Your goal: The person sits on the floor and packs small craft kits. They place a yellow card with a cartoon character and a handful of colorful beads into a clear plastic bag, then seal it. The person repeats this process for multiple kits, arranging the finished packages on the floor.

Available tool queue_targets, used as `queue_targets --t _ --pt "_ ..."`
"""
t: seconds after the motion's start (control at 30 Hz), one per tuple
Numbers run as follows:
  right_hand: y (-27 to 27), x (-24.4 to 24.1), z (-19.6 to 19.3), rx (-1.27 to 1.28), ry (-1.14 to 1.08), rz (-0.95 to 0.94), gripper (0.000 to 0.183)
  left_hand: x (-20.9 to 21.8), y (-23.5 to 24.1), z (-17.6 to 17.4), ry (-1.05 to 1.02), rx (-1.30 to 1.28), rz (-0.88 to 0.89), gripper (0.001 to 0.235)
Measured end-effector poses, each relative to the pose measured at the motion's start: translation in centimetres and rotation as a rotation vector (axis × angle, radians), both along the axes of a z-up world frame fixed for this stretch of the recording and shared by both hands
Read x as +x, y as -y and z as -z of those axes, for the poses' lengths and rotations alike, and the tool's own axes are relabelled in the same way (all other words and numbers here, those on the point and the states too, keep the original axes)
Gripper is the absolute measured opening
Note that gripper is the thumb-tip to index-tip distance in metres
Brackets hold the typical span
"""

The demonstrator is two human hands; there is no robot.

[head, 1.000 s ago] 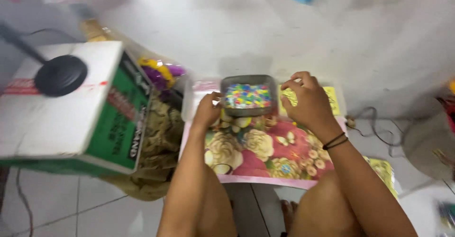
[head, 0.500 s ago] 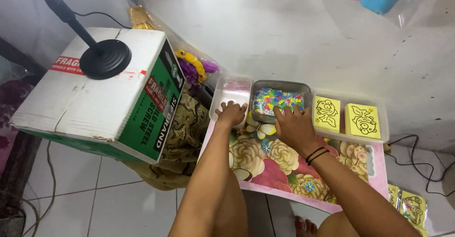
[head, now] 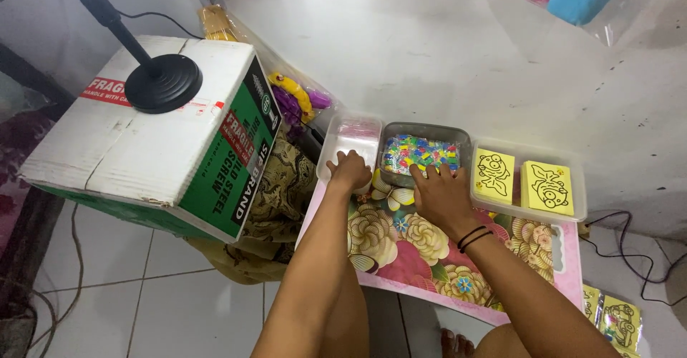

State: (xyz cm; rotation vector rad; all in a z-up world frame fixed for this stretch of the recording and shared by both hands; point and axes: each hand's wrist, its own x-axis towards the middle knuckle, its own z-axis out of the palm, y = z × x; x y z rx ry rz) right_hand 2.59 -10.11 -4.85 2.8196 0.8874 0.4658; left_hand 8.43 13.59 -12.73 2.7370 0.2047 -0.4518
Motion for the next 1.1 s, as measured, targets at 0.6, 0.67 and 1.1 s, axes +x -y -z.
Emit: queue_targets --t 0.6,0.67,1.1 --pt "3.0 0.7 -3.4 1.071 -0.312 -0.078 0.059 -6.9 8.4 -12.4 0.850 0.019 0.231 0.033" --pt "3.4 0.2 -4.3 1.163 -0.393 0.028 0.053 -8.4 9.4 -13.6 0.870 0.062 0.351 0.033" --pt "7.3 0.9 -3.2 1.374 -0.530 0.155 0.012 -6.1 9.6 -10.4 0.644 -0.502 0.203 0.059"
